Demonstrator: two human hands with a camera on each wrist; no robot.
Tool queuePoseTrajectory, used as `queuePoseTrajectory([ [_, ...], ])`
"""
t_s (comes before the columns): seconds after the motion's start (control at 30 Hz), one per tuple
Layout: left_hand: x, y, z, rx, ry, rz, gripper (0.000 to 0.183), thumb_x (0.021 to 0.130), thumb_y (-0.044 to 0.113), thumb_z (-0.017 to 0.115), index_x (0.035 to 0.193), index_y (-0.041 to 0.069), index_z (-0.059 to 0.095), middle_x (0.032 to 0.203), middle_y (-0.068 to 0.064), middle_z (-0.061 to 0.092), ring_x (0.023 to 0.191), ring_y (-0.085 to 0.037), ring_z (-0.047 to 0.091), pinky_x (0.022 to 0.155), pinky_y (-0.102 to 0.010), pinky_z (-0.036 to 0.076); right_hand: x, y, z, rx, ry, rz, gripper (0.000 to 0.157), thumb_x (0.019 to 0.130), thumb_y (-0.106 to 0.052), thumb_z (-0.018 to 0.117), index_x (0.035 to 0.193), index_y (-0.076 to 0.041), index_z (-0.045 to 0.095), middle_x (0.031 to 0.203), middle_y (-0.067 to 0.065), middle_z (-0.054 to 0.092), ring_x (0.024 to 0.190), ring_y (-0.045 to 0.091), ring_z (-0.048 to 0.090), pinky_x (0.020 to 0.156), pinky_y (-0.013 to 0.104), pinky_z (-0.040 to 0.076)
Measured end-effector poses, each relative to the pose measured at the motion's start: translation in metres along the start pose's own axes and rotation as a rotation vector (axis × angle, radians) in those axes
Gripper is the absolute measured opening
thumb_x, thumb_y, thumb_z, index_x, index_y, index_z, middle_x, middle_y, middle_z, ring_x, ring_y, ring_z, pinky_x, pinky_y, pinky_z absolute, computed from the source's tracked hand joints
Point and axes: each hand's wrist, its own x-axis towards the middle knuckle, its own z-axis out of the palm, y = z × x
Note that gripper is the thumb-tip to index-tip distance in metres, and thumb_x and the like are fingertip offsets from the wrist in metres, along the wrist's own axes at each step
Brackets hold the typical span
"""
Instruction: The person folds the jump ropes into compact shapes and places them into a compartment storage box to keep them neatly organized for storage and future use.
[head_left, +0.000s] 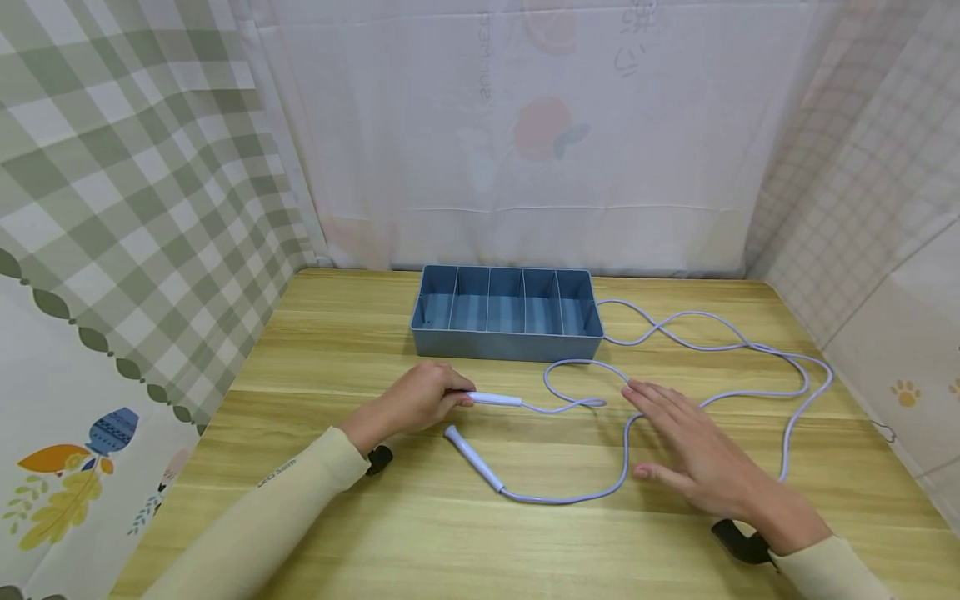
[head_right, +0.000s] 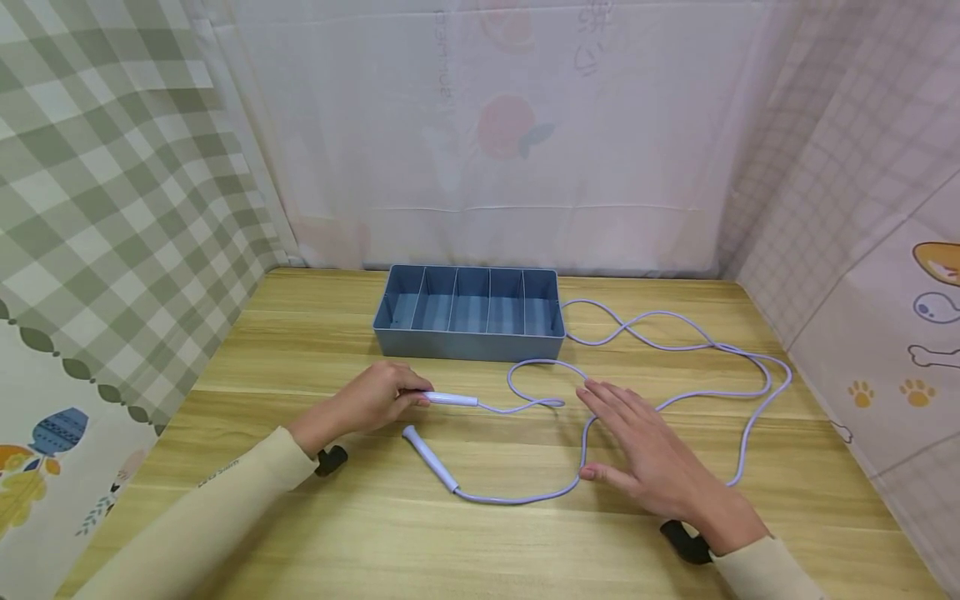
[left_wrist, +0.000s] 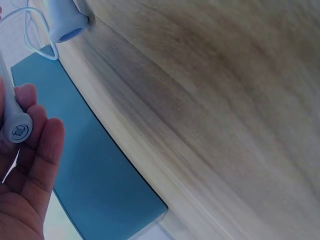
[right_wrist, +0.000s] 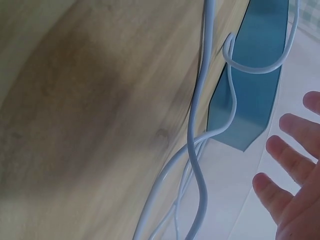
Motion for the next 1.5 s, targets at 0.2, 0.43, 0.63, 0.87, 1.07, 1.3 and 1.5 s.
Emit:
queuePoseTrajectory([
  [0.2, -0.001, -0.001, 0.001, -0.071, 0.024, -0.023, 0.013, 0.093, 0.013, 0.077, 0.104, 0.005, 0.08, 0.096, -0.002, 0.078, 0.084, -0.011, 0.069, 0.073, -0.023, 0.056, 0.002, -0.003, 0.001, 0.019, 0.01, -0.008, 0.098, 0.082, -0.041, 0.084, 0.159, -0.008, 0.035, 0.164, 0.01, 0.034, 0.153, 0.025, 0.026, 0.125, 0.031, 0.009],
  [0.43, -0.002, -0.002, 0.0, -0.131, 0.035, -0.054, 0.012, 0.094, 0.012, 0.076, 0.103, 0.005, 0.08, 0.096, -0.003, 0.078, 0.075, -0.004, 0.063, 0.063, -0.02, 0.052, 0.006, -0.008, 0.007, 0.053, 0.082, -0.069, 0.096, 0.079, -0.04, 0.086, 0.156, -0.005, 0.04, 0.161, 0.01, 0.04, 0.148, 0.028, 0.035, 0.124, 0.026, 0.012],
  [0.63, -0.002, -0.002, -0.001, -0.129, 0.04, -0.053, 0.012, 0.095, 0.012, 0.075, 0.103, 0.005, 0.081, 0.095, -0.002, 0.078, 0.075, -0.005, 0.063, 0.063, -0.02, 0.052, 0.011, -0.016, 0.012, 0.066, 0.13, -0.126, 0.09, 0.081, -0.045, 0.084, 0.153, -0.005, 0.045, 0.155, 0.01, 0.048, 0.139, 0.029, 0.045, 0.121, 0.021, 0.018],
  [0.87, -0.001, -0.001, -0.002, -0.126, 0.044, -0.046, 0.012, 0.095, 0.012, 0.075, 0.103, 0.005, 0.08, 0.095, -0.003, 0.078, 0.078, -0.006, 0.067, 0.064, -0.02, 0.053, 0.018, -0.025, 0.019, 0.142, 0.176, -0.212, 0.08, 0.089, -0.051, 0.075, 0.146, 0.002, 0.052, 0.147, 0.014, 0.055, 0.132, 0.033, 0.052, 0.121, 0.026, 0.025],
  [1.07, 0.0, 0.0, -0.004, -0.126, 0.045, -0.037, 0.012, 0.095, 0.012, 0.075, 0.103, 0.005, 0.08, 0.095, -0.003, 0.078, 0.078, -0.006, 0.067, 0.064, -0.019, 0.053, 0.023, -0.035, 0.028, 0.144, 0.165, -0.229, 0.078, 0.092, -0.054, 0.07, 0.145, 0.001, 0.054, 0.146, 0.011, 0.056, 0.129, 0.033, 0.054, 0.12, 0.025, 0.026],
  [1.3, 0.0, 0.0, -0.003, -0.116, 0.039, -0.043, 0.012, 0.095, 0.013, 0.075, 0.103, 0.006, 0.08, 0.095, -0.003, 0.078, 0.077, -0.005, 0.066, 0.064, -0.019, 0.053, 0.029, -0.045, 0.036, 0.176, 0.202, -0.258, 0.076, 0.093, -0.055, 0.069, 0.143, 0.001, 0.056, 0.143, 0.015, 0.059, 0.13, 0.031, 0.054, 0.119, 0.026, 0.028],
  [1.5, -0.001, -0.001, -0.004, -0.118, 0.035, -0.046, 0.013, 0.095, 0.013, 0.075, 0.104, 0.005, 0.08, 0.096, -0.003, 0.078, 0.077, -0.005, 0.066, 0.064, -0.019, 0.053, 0.034, -0.052, 0.041, 0.181, 0.224, -0.257, 0.075, 0.092, -0.055, 0.069, 0.142, 0.0, 0.057, 0.14, 0.014, 0.061, 0.129, 0.033, 0.055, 0.121, 0.027, 0.027],
])
